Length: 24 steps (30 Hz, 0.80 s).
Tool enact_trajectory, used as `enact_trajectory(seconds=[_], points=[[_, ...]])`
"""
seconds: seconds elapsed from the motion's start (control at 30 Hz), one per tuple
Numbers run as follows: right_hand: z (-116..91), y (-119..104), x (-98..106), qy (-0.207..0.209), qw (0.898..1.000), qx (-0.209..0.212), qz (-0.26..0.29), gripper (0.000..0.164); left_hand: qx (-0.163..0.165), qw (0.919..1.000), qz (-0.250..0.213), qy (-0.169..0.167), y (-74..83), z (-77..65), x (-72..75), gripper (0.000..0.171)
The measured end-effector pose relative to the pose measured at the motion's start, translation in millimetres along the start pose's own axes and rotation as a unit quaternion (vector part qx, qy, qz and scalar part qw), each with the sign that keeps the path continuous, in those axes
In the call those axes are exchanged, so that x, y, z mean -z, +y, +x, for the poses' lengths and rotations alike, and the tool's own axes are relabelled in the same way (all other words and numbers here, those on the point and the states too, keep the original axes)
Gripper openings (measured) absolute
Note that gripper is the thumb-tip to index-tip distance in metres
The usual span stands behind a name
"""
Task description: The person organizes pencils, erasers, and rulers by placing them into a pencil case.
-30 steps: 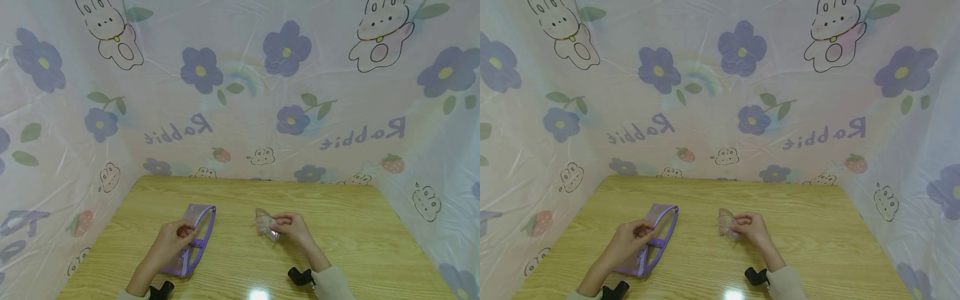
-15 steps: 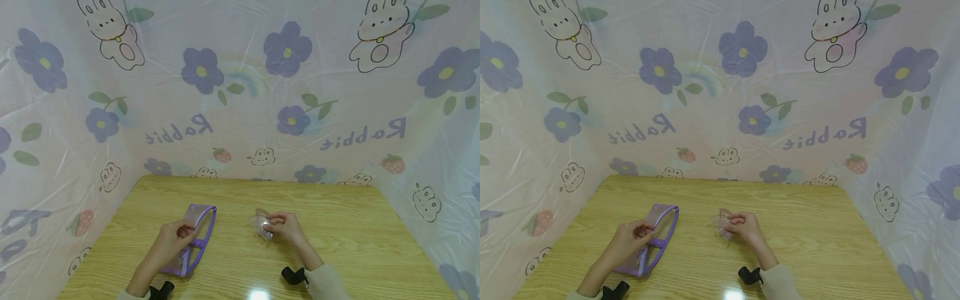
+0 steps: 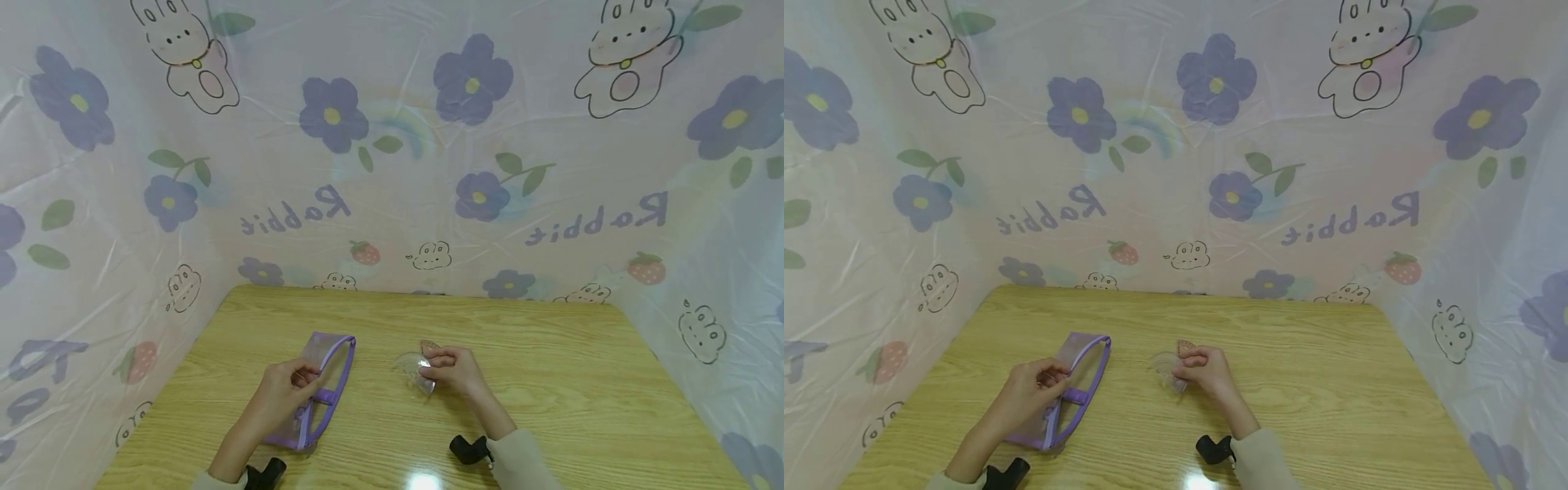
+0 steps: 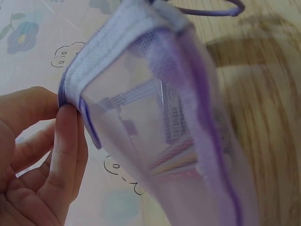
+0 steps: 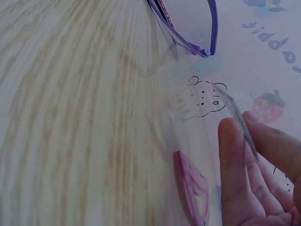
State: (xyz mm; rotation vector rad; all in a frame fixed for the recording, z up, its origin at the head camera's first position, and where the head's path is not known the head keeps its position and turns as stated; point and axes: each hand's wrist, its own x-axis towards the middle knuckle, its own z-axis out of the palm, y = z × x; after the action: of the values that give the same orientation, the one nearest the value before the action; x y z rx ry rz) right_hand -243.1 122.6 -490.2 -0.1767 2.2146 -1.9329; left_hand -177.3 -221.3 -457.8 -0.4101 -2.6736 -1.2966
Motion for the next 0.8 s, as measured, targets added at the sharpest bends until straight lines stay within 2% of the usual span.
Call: enact_trajectory(seconds=[0.43, 0.8], points=[[7, 1, -15, -0.025, 0.999, 0.002, 0.038, 0.037, 0.0, 1.0, 0.001, 0.002, 1.6, 1.3, -2.1, 0.01], [12, 2, -37, -0.035, 0.998, -0.002, 0.045, 0.034, 0.008, 1.0, -0.001, 0.002, 2.3, 0.5, -1.9, 0.01]])
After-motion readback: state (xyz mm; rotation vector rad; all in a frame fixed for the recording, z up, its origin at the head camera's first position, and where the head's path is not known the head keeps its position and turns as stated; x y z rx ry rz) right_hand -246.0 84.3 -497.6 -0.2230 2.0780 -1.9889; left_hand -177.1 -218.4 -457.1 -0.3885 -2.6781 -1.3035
